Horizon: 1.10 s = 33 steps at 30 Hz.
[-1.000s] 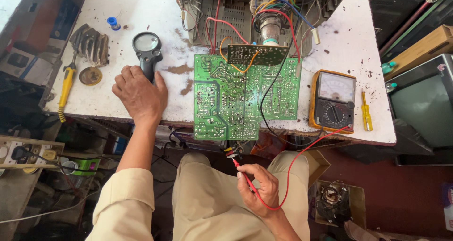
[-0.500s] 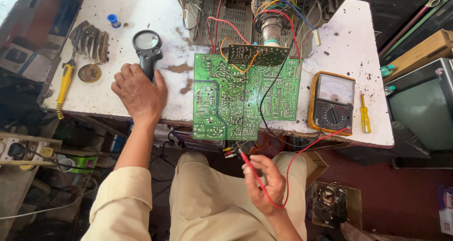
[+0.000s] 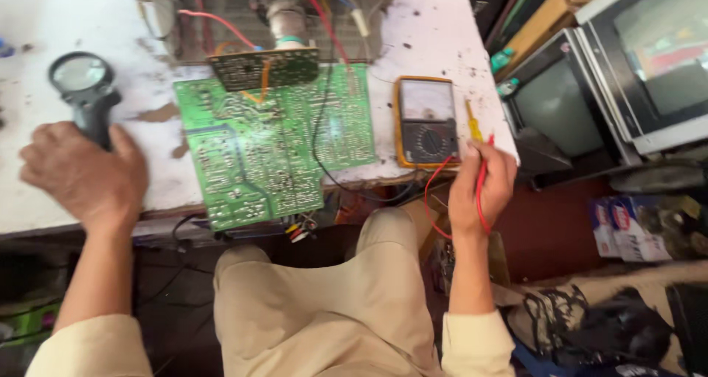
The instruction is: The person is testing a green circuit board using a multimeter. They repeatedly touch various points on the board with the multimeter probes to check electrical continuity or voltage.
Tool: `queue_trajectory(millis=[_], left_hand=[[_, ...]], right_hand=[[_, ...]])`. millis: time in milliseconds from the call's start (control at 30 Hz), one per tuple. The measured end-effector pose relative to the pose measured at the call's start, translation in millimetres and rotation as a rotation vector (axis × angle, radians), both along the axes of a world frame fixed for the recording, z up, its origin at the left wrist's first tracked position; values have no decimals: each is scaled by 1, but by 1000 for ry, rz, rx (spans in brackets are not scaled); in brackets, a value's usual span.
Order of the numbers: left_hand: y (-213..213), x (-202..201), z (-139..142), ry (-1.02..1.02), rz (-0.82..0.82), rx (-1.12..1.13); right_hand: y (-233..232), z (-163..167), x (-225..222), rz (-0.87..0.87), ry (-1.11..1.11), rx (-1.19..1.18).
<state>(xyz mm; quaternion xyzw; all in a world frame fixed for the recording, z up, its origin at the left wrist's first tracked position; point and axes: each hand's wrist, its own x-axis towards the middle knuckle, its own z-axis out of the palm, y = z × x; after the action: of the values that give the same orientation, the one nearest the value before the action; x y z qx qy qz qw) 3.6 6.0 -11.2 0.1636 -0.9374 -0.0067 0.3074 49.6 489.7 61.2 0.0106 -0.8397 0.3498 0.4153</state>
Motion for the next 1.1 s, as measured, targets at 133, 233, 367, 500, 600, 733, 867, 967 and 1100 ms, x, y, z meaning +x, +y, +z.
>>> queue_trajectory(millis=[133, 233, 367, 500, 600, 733, 867, 967, 1100], left_hand=[[-2, 2, -3, -1, -13, 1], [-3, 1, -3, 11, -5, -31], [-2, 0, -3, 4, 3, -13], [-1, -1, -3, 0, 4, -17], [0, -1, -3, -3, 6, -12], [0, 0, -3, -5, 3, -4], [0, 0, -3, -21, 10, -14], [0, 1, -2, -24, 3, 11], [0, 1, 0, -19, 1, 33]], right_hand=[[25, 14, -22, 119, -205, 153], [24, 15, -32, 182, -345, 148], [21, 8, -41, 246, -294, 217], [17, -2, -42, 216, -284, 163], [12, -8, -41, 181, -273, 170], [9, -9, -43, 168, -254, 181], [10, -5, -43, 212, -262, 158], [10, -4, -43, 215, -264, 162], [12, -7, -44, 218, -256, 176]])
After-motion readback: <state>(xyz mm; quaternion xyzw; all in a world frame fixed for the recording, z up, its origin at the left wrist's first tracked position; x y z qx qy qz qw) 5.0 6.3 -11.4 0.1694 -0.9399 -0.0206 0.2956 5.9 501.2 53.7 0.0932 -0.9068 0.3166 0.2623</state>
